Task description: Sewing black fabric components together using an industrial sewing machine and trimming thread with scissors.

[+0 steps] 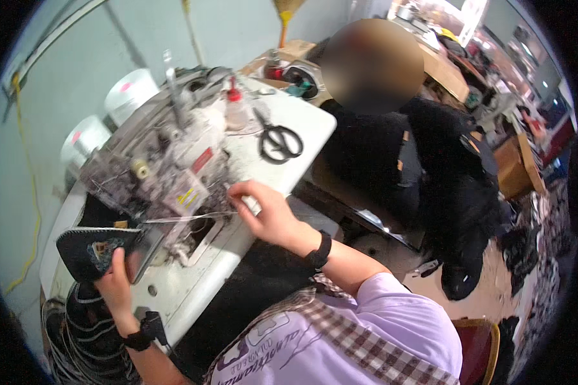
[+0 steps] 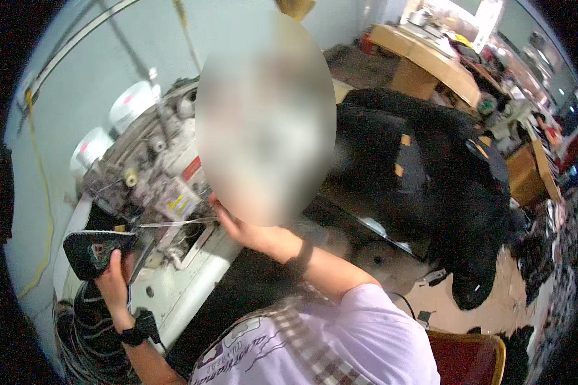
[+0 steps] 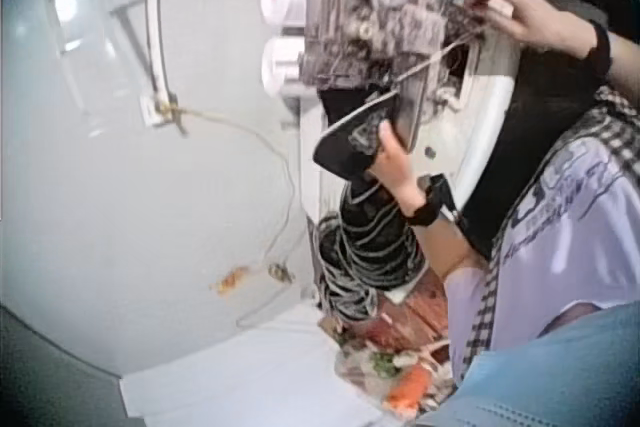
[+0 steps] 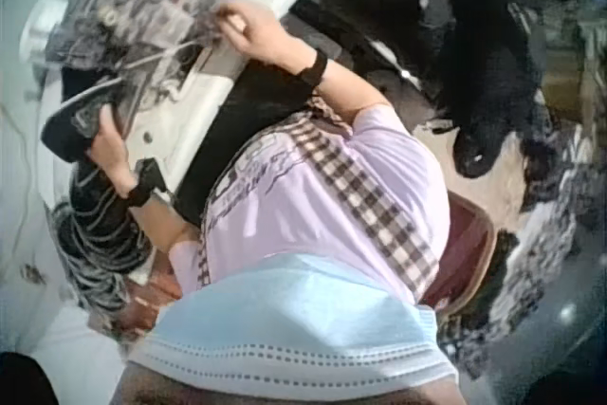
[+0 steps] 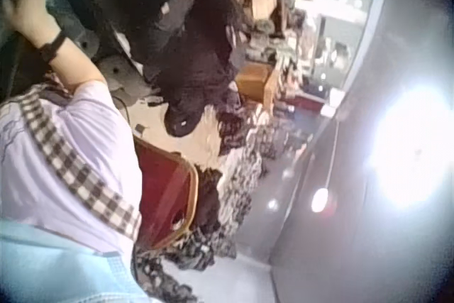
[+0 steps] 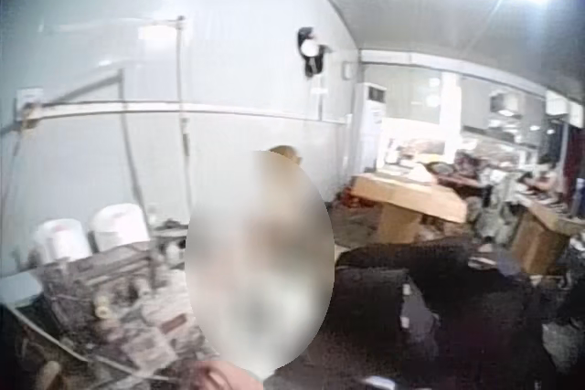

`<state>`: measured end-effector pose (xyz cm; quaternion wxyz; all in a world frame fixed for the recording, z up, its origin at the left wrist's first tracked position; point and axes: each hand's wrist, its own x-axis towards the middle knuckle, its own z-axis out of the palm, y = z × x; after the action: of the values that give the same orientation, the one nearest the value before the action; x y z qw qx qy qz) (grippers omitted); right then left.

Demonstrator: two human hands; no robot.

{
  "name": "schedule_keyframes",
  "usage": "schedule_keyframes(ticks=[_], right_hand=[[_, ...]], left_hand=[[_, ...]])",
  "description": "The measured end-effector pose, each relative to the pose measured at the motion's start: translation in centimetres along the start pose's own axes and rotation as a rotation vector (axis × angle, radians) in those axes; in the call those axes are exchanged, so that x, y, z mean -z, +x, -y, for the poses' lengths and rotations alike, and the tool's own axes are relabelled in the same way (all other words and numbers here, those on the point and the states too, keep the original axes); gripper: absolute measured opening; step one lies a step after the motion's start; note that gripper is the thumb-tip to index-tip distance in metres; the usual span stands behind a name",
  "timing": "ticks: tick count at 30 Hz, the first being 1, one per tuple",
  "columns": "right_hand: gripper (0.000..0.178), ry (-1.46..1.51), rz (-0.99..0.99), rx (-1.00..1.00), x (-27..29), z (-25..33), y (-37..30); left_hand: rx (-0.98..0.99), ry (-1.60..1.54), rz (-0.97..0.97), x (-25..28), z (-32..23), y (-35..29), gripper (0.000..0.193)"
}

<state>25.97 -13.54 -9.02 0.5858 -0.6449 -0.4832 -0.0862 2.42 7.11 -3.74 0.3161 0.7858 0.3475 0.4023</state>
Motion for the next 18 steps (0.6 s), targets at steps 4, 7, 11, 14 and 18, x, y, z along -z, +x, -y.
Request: schedule_keyframes(ticks=[4,7,11,14,18], right_hand=[[0.027,-0.421,-0.382,-0.139,10.2,-4.4,-1.9],[0.032,-0.881,-0.62,-0.246,18.7,-6.5,-4.9],[0.046,-1.19,-0.507,-0.408,22.2,-9.8,-7.9],[0.046,-1.131,-0.412,-0.483,21.6,-12.3,-8.0],[0.06,-1.232,-0.373,-0.559,21.2,-12.8,-5.7]], left_hand=[[0.086,0.19,-0.186,0.9,6.6,3.1,0.053],[0.028,0.276,-0.26,4.3,12.9,3.7,0.063],[0.026,0.406,-0.137,9.0,20.6,3.2,0.058],[0.001,0.231,-0.332,7.2,19.0,2.5,0.053],[-0.077,0.718,-0.022,8.1,12.7,1.0,0.038]])
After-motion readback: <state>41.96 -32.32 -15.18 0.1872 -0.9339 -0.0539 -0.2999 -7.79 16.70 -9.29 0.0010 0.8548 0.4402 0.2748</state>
